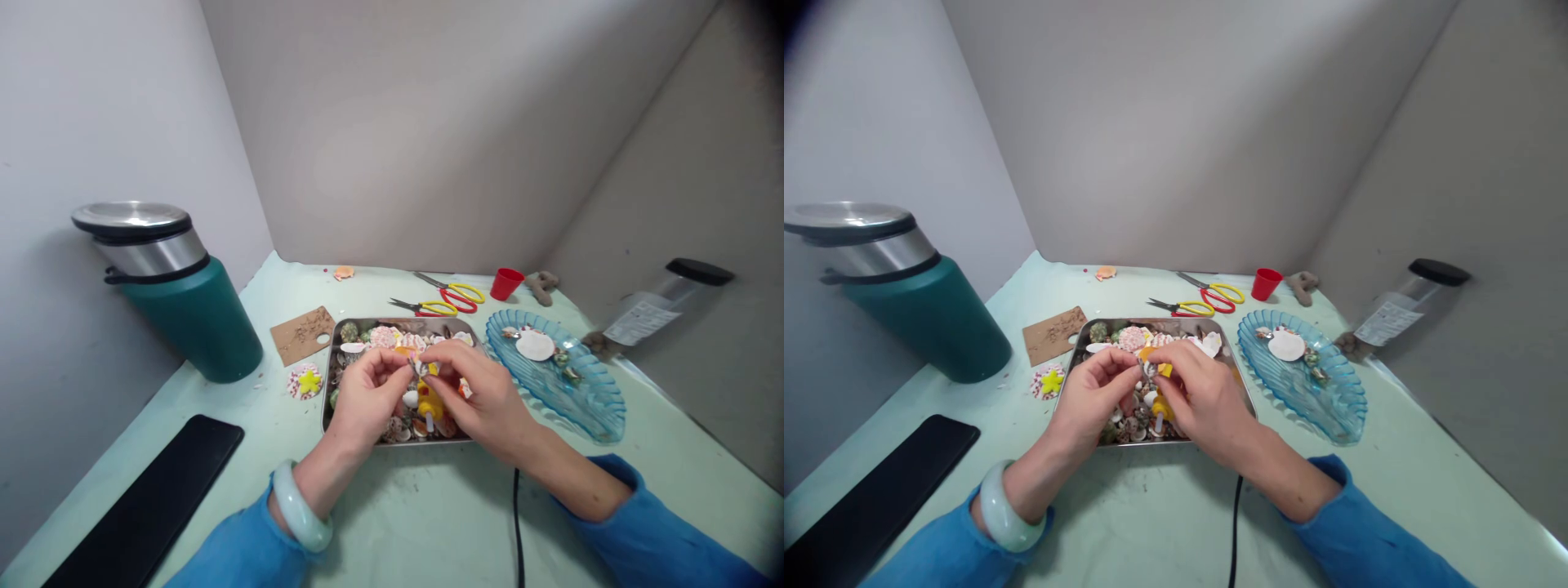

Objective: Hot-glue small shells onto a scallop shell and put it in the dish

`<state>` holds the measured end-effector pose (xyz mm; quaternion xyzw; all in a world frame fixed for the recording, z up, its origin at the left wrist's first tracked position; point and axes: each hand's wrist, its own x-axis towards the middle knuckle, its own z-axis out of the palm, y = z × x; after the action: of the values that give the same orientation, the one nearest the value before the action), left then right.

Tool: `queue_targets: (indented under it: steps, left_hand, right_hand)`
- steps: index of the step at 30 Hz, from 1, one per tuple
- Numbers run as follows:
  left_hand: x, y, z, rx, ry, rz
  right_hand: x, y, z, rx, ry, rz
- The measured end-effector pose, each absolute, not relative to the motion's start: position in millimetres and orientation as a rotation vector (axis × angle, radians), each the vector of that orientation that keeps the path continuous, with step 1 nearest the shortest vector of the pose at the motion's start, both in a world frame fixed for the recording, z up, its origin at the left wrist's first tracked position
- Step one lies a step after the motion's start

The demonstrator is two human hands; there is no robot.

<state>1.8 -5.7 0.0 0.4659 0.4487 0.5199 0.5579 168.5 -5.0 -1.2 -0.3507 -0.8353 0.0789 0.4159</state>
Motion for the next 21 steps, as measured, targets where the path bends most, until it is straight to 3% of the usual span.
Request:
queue_targets:
  steps: [17,21]
  left_hand:
    - [2.2,-5.1,-0.1,1.097,1.109,1.192]
    - [1.4,-6.8,1.3,1.128,1.083,1.166]
  right_hand:
    - [172.2,-2.0,-7.2,-0.839,-2.19,0.007]
    - [171.7,-2.2,-0.8,-0.899,-2.108,0.224]
